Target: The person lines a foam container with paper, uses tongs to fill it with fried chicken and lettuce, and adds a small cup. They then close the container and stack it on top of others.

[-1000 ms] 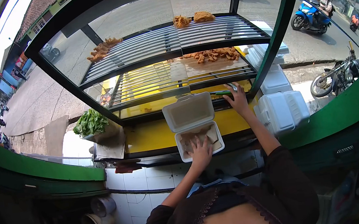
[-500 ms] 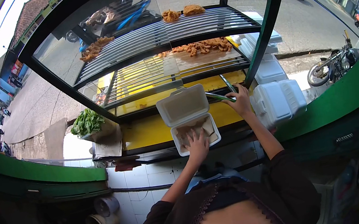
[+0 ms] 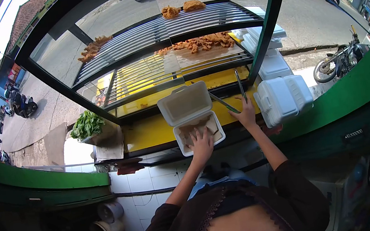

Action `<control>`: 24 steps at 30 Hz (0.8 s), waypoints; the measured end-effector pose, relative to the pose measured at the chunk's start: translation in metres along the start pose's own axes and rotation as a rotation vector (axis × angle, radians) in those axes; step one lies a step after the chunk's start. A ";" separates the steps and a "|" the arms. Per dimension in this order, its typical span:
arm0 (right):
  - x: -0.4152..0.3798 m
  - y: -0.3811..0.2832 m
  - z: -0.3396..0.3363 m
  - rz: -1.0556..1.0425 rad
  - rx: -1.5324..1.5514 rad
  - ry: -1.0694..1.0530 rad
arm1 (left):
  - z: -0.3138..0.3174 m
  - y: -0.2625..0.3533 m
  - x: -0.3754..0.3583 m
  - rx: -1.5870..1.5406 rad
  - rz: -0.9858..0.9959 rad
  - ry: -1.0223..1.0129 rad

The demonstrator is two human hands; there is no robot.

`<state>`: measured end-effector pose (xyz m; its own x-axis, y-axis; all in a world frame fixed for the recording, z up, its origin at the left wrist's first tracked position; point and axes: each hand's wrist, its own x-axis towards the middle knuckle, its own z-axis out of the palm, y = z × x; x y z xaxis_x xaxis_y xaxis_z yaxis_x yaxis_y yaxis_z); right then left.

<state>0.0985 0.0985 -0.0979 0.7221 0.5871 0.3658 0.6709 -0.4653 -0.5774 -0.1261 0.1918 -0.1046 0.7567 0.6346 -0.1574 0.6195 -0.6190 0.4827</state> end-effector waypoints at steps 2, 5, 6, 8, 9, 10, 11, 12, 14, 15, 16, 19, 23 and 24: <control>0.012 -0.012 0.006 0.016 -0.051 0.012 | 0.000 0.000 0.000 0.014 -0.003 -0.001; 0.027 -0.030 0.011 0.107 -0.263 -0.027 | 0.001 -0.001 0.001 0.003 -0.003 -0.002; 0.032 -0.032 0.014 0.151 -0.268 -0.035 | 0.002 -0.001 0.001 0.003 -0.005 0.000; 0.037 -0.033 0.015 0.192 -0.270 -0.042 | 0.002 -0.002 0.001 0.017 0.000 -0.001; 0.038 -0.030 0.015 0.183 -0.218 -0.055 | 0.002 -0.002 0.001 0.018 -0.001 0.001; 0.039 -0.027 0.014 0.175 -0.166 -0.066 | 0.002 -0.002 0.001 0.016 -0.003 -0.002; 0.039 -0.023 0.012 0.173 -0.166 -0.066 | 0.002 -0.002 0.001 0.014 -0.005 -0.005; 0.039 -0.016 0.011 0.151 -0.102 -0.060 | 0.003 -0.002 0.002 0.014 -0.005 -0.003; 0.037 -0.002 0.008 0.128 -0.040 -0.056 | 0.005 -0.004 0.001 0.022 0.002 0.004; 0.035 0.000 0.000 0.136 -0.011 -0.087 | 0.005 -0.003 0.001 0.021 0.001 0.005; 0.033 -0.001 -0.009 0.144 0.019 -0.117 | 0.005 -0.003 0.000 0.019 0.001 0.001; 0.023 -0.014 -0.047 0.194 0.065 -0.151 | 0.005 -0.003 0.001 0.021 0.002 0.000; 0.011 -0.052 -0.113 0.235 0.086 -0.150 | 0.004 0.001 0.003 0.032 0.010 -0.034; 0.013 -0.060 -0.128 0.233 0.086 -0.148 | 0.004 0.004 0.003 0.032 0.010 -0.033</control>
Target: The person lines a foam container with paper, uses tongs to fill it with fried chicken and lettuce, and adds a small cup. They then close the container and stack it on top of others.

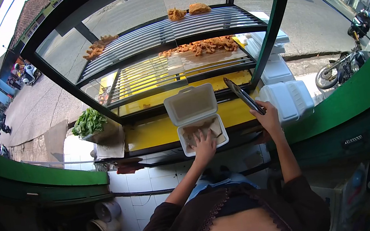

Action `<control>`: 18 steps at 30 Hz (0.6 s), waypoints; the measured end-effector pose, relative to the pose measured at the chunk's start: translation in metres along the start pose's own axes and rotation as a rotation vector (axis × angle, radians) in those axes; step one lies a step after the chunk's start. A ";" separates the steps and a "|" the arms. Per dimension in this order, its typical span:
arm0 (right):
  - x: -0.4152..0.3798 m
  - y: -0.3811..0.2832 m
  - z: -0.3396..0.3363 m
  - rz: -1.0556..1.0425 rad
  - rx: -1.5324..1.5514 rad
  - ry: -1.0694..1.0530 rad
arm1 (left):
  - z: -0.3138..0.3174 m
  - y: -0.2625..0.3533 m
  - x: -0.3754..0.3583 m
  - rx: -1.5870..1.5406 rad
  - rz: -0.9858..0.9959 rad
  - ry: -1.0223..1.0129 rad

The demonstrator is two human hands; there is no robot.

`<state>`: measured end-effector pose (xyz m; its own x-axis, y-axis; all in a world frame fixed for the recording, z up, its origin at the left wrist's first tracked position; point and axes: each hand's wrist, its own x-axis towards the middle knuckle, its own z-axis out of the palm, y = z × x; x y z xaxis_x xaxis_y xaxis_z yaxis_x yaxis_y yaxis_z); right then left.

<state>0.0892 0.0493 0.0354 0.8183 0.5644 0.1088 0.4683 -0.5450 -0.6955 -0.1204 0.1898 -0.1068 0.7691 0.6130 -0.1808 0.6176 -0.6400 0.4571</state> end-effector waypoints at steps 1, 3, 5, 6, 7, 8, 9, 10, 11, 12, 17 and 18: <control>-0.002 -0.009 -0.013 -0.048 0.008 0.016 | 0.001 0.004 0.001 -0.012 0.014 -0.013; 0.000 -0.020 -0.024 -0.091 0.017 0.033 | 0.003 0.012 0.003 -0.022 0.029 -0.029; 0.021 -0.033 -0.026 -0.239 -0.029 0.144 | 0.006 0.022 0.009 -0.012 0.103 -0.053; 0.033 -0.042 -0.023 -0.264 -0.099 0.167 | 0.004 0.028 0.011 -0.011 0.115 -0.062; 0.047 -0.053 -0.020 -0.289 -0.170 0.189 | 0.003 0.032 0.014 -0.011 0.116 -0.062; 0.064 -0.059 -0.012 -0.337 -0.263 0.213 | 0.002 0.035 0.017 -0.014 0.130 -0.068; 0.084 -0.060 -0.001 -0.385 -0.355 0.235 | 0.000 0.037 0.019 -0.016 0.143 -0.075; 0.105 -0.061 0.010 -0.487 -0.470 0.301 | -0.002 0.038 0.021 -0.016 0.144 -0.074; 0.124 -0.062 0.020 -0.588 -0.584 0.366 | -0.004 0.038 0.022 -0.022 0.146 -0.096; 0.138 -0.065 0.028 -0.591 -0.582 0.367 | -0.007 0.038 0.023 -0.026 0.147 -0.117; 0.201 -0.064 0.061 -0.740 -1.043 0.585 | -0.017 0.028 0.024 -0.143 0.155 -0.129; 0.205 -0.066 0.063 -0.745 -1.084 0.576 | -0.019 0.026 0.025 -0.169 0.161 -0.118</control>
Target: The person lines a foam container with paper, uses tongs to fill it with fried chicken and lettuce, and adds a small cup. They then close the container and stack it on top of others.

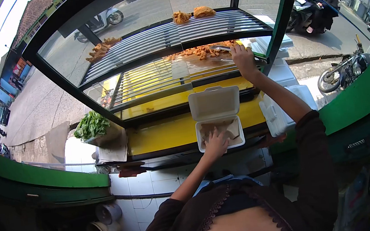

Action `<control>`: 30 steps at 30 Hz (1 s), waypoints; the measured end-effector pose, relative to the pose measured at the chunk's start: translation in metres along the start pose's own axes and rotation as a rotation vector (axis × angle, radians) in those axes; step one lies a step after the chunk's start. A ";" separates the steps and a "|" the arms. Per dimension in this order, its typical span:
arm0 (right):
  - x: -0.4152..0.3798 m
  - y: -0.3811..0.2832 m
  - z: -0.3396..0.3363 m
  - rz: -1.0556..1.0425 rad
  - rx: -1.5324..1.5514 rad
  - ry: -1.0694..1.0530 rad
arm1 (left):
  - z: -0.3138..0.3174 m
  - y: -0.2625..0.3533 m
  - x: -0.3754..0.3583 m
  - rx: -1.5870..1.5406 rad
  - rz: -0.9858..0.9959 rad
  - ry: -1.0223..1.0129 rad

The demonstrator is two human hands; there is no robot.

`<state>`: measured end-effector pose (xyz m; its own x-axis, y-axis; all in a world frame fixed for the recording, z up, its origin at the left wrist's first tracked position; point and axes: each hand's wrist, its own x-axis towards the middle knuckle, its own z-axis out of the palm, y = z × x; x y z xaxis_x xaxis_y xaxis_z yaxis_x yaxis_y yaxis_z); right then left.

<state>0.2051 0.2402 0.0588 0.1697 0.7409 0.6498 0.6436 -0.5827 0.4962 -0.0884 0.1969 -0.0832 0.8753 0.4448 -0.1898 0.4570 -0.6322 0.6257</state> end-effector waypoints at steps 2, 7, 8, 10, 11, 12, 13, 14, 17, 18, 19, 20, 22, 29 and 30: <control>0.005 -0.001 0.005 -0.048 -0.013 0.009 | -0.004 -0.005 0.002 -0.018 -0.008 -0.019; 0.009 -0.015 0.032 -0.097 0.003 0.029 | -0.017 -0.009 0.001 -0.048 -0.009 -0.044; 0.010 -0.019 0.041 -0.097 0.063 0.054 | -0.013 -0.014 0.002 -0.073 0.044 -0.002; 0.013 -0.022 0.046 -0.113 0.058 0.051 | -0.014 -0.016 0.001 -0.084 0.118 0.063; 0.013 -0.024 0.048 -0.129 0.052 0.043 | -0.013 -0.018 0.002 -0.085 0.115 0.065; 0.013 -0.026 0.048 -0.139 0.066 0.005 | -0.013 -0.019 0.003 -0.094 0.133 0.068; 0.013 -0.028 0.054 -0.142 0.068 0.007 | -0.012 -0.021 0.003 -0.102 0.152 0.071; 0.013 -0.030 0.058 -0.142 0.121 0.011 | -0.012 -0.022 0.004 -0.103 0.149 0.075; 0.012 -0.031 0.067 -0.145 0.187 0.020 | -0.013 -0.023 0.003 -0.134 0.167 0.095; 0.011 -0.030 0.068 -0.145 0.196 0.022 | -0.015 -0.023 0.001 -0.169 0.178 0.093; 0.009 -0.028 0.069 -0.147 0.198 0.022 | -0.017 -0.023 0.000 -0.204 0.191 0.091; 0.008 -0.026 0.070 -0.131 0.214 0.026 | -0.018 -0.023 -0.001 -0.205 0.189 0.092; 0.007 -0.025 0.067 -0.118 0.231 0.028 | -0.016 -0.026 -0.003 -0.246 0.195 0.098; 0.002 -0.006 0.010 -0.031 0.362 0.049 | -0.019 -0.032 -0.004 -0.010 0.266 0.279; -0.002 -0.004 0.001 -0.028 0.394 0.055 | -0.020 -0.033 -0.005 0.060 0.248 0.324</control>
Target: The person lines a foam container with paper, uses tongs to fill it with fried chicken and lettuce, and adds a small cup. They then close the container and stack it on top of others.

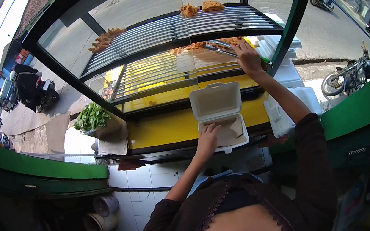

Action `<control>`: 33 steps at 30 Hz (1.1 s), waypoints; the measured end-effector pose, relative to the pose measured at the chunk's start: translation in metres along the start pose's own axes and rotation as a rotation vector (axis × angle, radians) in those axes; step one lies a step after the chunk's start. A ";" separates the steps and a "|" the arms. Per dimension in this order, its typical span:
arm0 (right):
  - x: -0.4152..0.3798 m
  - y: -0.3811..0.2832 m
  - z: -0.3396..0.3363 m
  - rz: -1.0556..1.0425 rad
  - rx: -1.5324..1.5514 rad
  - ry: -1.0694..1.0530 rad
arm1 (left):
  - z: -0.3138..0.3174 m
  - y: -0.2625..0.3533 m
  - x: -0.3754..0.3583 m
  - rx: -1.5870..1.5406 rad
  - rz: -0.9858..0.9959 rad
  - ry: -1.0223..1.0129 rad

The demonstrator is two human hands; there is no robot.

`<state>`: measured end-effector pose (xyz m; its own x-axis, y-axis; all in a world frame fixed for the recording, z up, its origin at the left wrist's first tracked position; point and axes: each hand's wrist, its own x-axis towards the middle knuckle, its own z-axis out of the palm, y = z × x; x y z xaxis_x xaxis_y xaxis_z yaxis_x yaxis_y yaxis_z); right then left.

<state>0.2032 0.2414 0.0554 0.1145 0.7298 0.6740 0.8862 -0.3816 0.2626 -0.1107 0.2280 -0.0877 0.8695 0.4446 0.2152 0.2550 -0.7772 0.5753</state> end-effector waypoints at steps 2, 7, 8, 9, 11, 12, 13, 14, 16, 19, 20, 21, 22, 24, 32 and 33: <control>-0.008 -0.006 -0.027 0.005 0.033 -0.001 | -0.009 0.002 0.000 0.047 -0.015 -0.009; -0.043 -0.019 -0.094 0.080 0.246 -0.112 | -0.017 -0.001 -0.001 0.068 -0.019 0.062; -0.054 -0.019 -0.102 0.112 0.295 -0.124 | -0.014 -0.007 0.000 -0.013 -0.010 0.061; -0.065 -0.019 -0.108 0.114 0.297 -0.128 | -0.014 -0.010 0.001 -0.014 -0.012 0.057; -0.088 -0.020 -0.120 0.130 0.387 -0.069 | -0.014 -0.015 0.002 -0.223 0.037 0.129; -0.100 -0.021 -0.126 0.132 0.388 -0.071 | -0.014 -0.016 0.001 -0.212 0.040 0.137; -0.113 -0.023 -0.132 0.152 0.417 -0.081 | -0.012 -0.017 0.001 -0.213 0.040 0.135; -0.126 -0.025 -0.137 0.171 0.446 -0.090 | -0.010 -0.019 0.002 -0.266 0.034 0.184; -0.152 -0.031 -0.144 0.183 0.472 -0.099 | -0.008 -0.021 0.003 -0.319 0.028 0.233; -0.191 -0.041 -0.149 0.180 0.505 -0.126 | -0.005 -0.022 0.003 -0.345 -0.024 0.304; -0.204 -0.043 -0.149 0.175 0.500 -0.155 | -0.003 -0.023 0.002 -0.384 -0.049 0.342; -0.214 -0.046 -0.151 0.156 0.486 -0.178 | -0.001 -0.024 0.003 -0.423 -0.073 0.381; -0.225 -0.048 -0.149 0.134 0.495 -0.202 | 0.002 -0.024 0.005 -0.423 -0.072 0.379; -0.238 -0.052 -0.147 0.113 0.502 -0.227 | 0.008 -0.024 0.009 -0.574 -0.064 0.483; -0.252 -0.063 -0.127 -0.050 0.513 -0.333 | 0.012 -0.029 0.010 -0.626 -0.113 0.518; -0.250 -0.064 -0.125 -0.056 0.519 -0.325 | 0.011 -0.028 0.009 -0.583 -0.118 0.550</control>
<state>0.0619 0.0119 -0.0437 0.1201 0.9076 0.4024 0.9884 -0.0714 -0.1341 -0.1049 0.2489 -0.1107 0.4792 0.7827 0.3971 -0.0608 -0.4218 0.9047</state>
